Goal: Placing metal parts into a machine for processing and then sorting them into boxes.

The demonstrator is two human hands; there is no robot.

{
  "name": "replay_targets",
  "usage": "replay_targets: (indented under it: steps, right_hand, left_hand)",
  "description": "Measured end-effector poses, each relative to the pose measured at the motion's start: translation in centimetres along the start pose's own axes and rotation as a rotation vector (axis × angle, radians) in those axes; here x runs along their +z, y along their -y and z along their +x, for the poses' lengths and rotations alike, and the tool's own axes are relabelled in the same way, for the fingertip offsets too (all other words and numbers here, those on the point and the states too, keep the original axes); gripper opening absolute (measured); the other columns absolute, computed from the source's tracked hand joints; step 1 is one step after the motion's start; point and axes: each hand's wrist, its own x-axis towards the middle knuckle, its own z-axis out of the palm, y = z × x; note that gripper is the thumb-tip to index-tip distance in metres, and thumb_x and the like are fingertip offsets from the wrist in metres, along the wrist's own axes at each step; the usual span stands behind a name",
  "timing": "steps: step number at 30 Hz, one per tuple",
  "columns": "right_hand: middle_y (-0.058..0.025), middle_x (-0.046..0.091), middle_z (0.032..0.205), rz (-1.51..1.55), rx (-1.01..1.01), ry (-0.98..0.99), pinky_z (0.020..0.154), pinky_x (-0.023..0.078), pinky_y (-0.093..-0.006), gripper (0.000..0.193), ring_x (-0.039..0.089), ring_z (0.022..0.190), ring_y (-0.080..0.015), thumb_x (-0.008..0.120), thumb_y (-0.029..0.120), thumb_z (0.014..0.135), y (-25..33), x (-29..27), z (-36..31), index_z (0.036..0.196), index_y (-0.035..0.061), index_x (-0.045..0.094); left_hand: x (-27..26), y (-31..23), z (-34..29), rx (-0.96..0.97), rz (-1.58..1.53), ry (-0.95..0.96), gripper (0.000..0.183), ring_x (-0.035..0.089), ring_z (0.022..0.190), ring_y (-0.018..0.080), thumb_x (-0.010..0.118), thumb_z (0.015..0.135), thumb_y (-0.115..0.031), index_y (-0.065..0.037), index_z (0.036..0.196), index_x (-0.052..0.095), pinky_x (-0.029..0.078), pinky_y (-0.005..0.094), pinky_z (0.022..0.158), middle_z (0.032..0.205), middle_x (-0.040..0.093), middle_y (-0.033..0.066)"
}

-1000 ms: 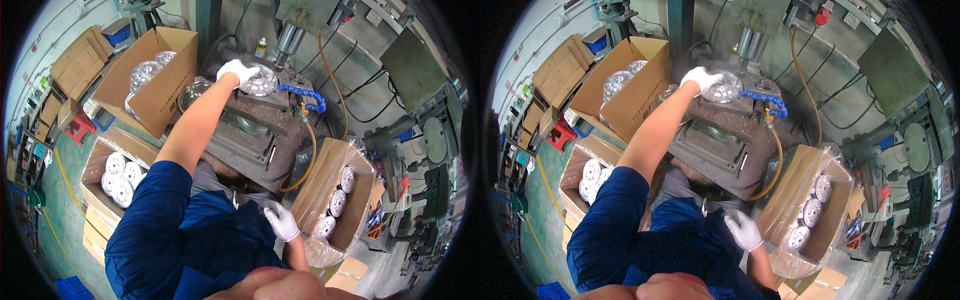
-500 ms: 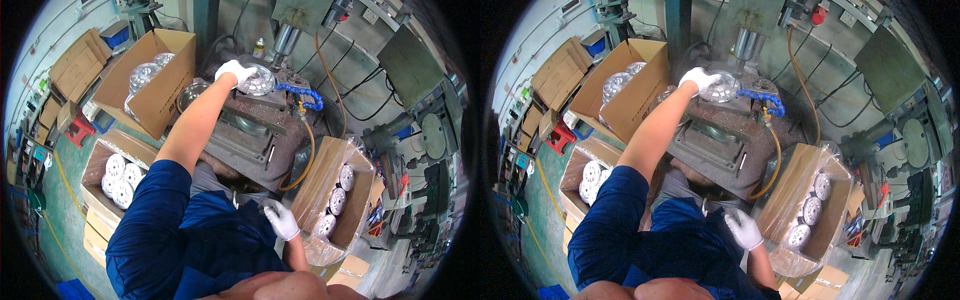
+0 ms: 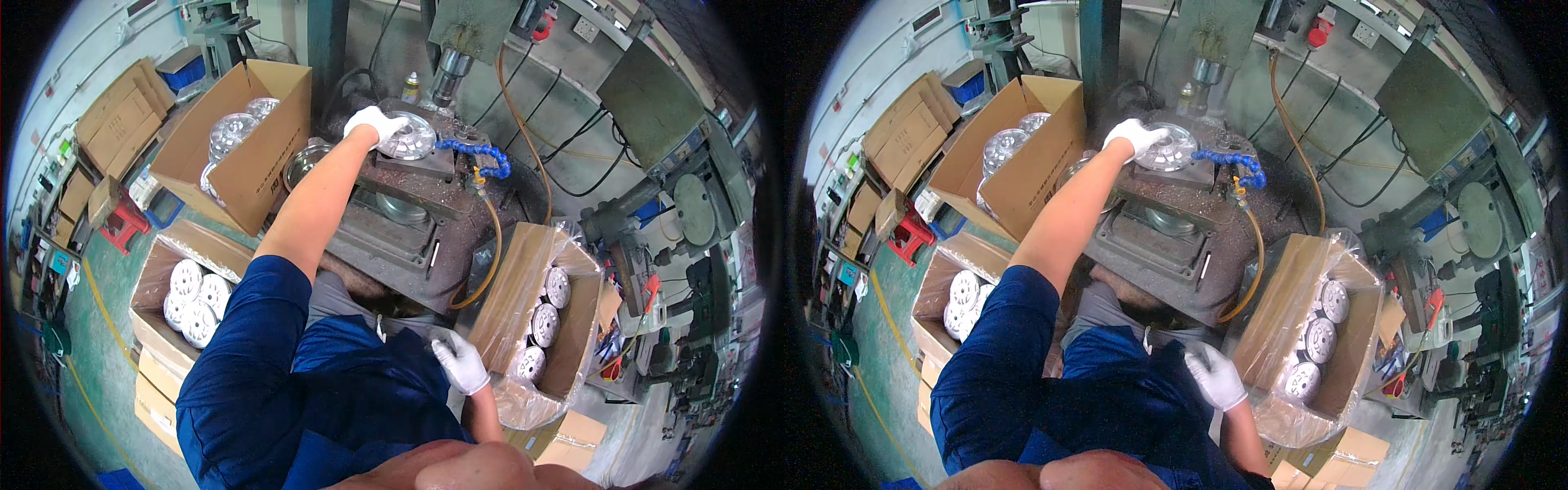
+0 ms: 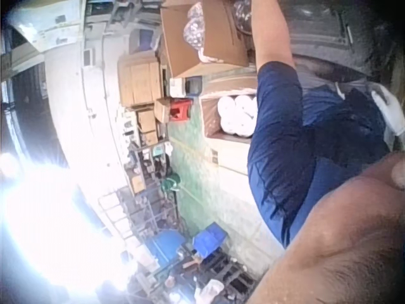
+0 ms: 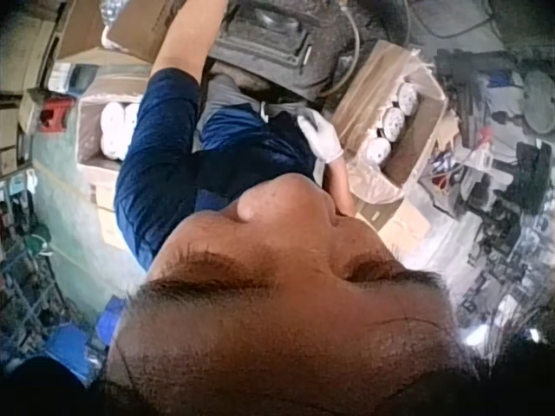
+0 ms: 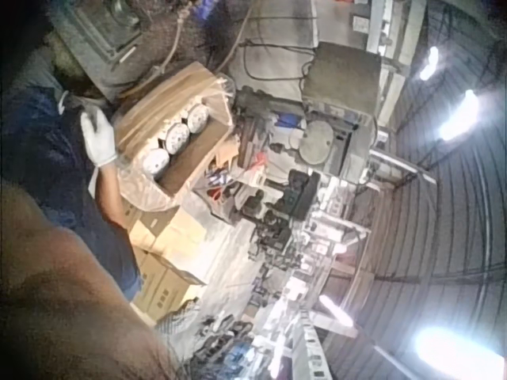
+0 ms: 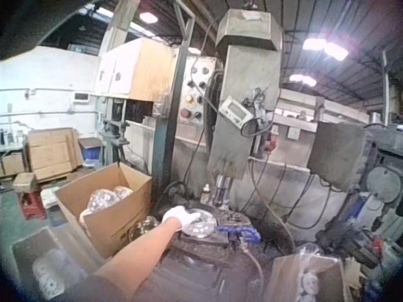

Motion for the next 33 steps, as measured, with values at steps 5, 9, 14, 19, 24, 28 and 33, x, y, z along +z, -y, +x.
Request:
replay_targets:
  steps: [5, 9, 14, 19, 24, 28, 33]
  right_hand:
    - [-0.0073, 0.069, 0.113, -0.086, 0.006, -0.008, 0.092, 0.05, -0.0289, 0.036, 0.062, 0.101, -0.0131, 0.062, 0.019, 0.103, 0.4, -0.2, -0.7, 0.132, -0.0023, 0.06]
    - [-0.0086, 0.069, 0.112, -0.164, 0.037, -0.021, 0.092, 0.051, -0.0289, 0.036, 0.063, 0.102, -0.0129, 0.061, 0.02, 0.103, 0.7, -0.6, -1.3, 0.132, -0.0017, 0.06]
    - [-0.0174, 0.072, 0.114, -0.021, 0.064, -0.072, 0.095, 0.052, -0.0344, 0.037, 0.07, 0.107, -0.0234, 0.066, 0.026, 0.1, 0.1, -0.9, -1.7, 0.127, 0.0006, 0.064]
    - [-0.0177, 0.072, 0.115, 0.01, 0.06, -0.065, 0.095, 0.052, -0.0339, 0.039, 0.07, 0.108, -0.0224, 0.065, 0.027, 0.101, -1.1, -1.1, -1.7, 0.129, 0.0, 0.062]
    - [-0.0182, 0.072, 0.116, -0.041, 0.069, -0.049, 0.095, 0.053, -0.0339, 0.041, 0.07, 0.109, -0.022, 0.065, 0.027, 0.101, -0.7, -1.3, -1.2, 0.131, 0.0005, 0.061]
    - [-0.0199, 0.071, 0.117, 0.007, 0.038, -0.084, 0.096, 0.053, -0.0357, 0.043, 0.07, 0.109, -0.0261, 0.064, 0.032, 0.1, 0.6, -1.6, -1.7, 0.131, 0.0026, 0.062]
    - [-0.0172, 0.069, 0.112, -0.364, -0.265, -0.215, 0.089, 0.057, -0.0428, 0.048, 0.069, 0.103, -0.0366, 0.068, 0.035, 0.094, 4.2, -2.8, -1.4, 0.133, 0.0079, 0.062]
  left_hand:
    - [0.9, 0.2, 0.1, 0.004, -0.157, -0.257, 0.072, 0.063, 0.122, 0.0365, 0.054, 0.092, -0.063, 0.0, 0.122, 0.069, 0.049, 0.0422, 0.103, 0.129, 0.066, 0.0228]
    - [1.6, 0.8, 0.2, 0.018, -0.189, -0.282, 0.054, 0.062, 0.12, 0.0394, 0.05, 0.099, -0.046, 0.0, 0.121, 0.069, 0.047, 0.0427, 0.103, 0.124, 0.067, 0.0248]
    - [2.6, 1.6, 0.3, -0.029, -0.195, -0.311, 0.048, 0.063, 0.119, 0.0381, 0.053, 0.099, -0.042, -0.003, 0.121, 0.069, 0.049, 0.0434, 0.102, 0.125, 0.067, 0.0223]
    - [3.0, 2.2, 1.4, -0.015, -0.226, -0.332, 0.044, 0.063, 0.119, 0.0368, 0.055, 0.098, -0.04, -0.004, 0.119, 0.071, 0.05, 0.0423, 0.101, 0.125, 0.068, 0.0204]
    - [0.9, 3.1, 1.1, -0.005, -0.224, -0.357, 0.043, 0.063, 0.118, 0.0374, 0.058, 0.096, -0.039, -0.003, 0.115, 0.071, 0.05, 0.0426, 0.099, 0.123, 0.068, 0.0215]
    - [-3.6, 7.0, -3.3, 0.022, -0.128, -0.28, 0.044, 0.065, 0.113, 0.0378, 0.055, 0.094, -0.041, -0.004, 0.111, 0.074, 0.05, 0.0435, 0.098, 0.119, 0.07, 0.0216]
    - [-3.6, 13.5, -12.3, 0.39, -0.849, 0.39, 0.045, 0.065, 0.117, 0.0267, 0.044, 0.105, -0.019, 0.004, 0.143, 0.049, 0.053, 0.0395, 0.1, 0.137, 0.061, 0.016]
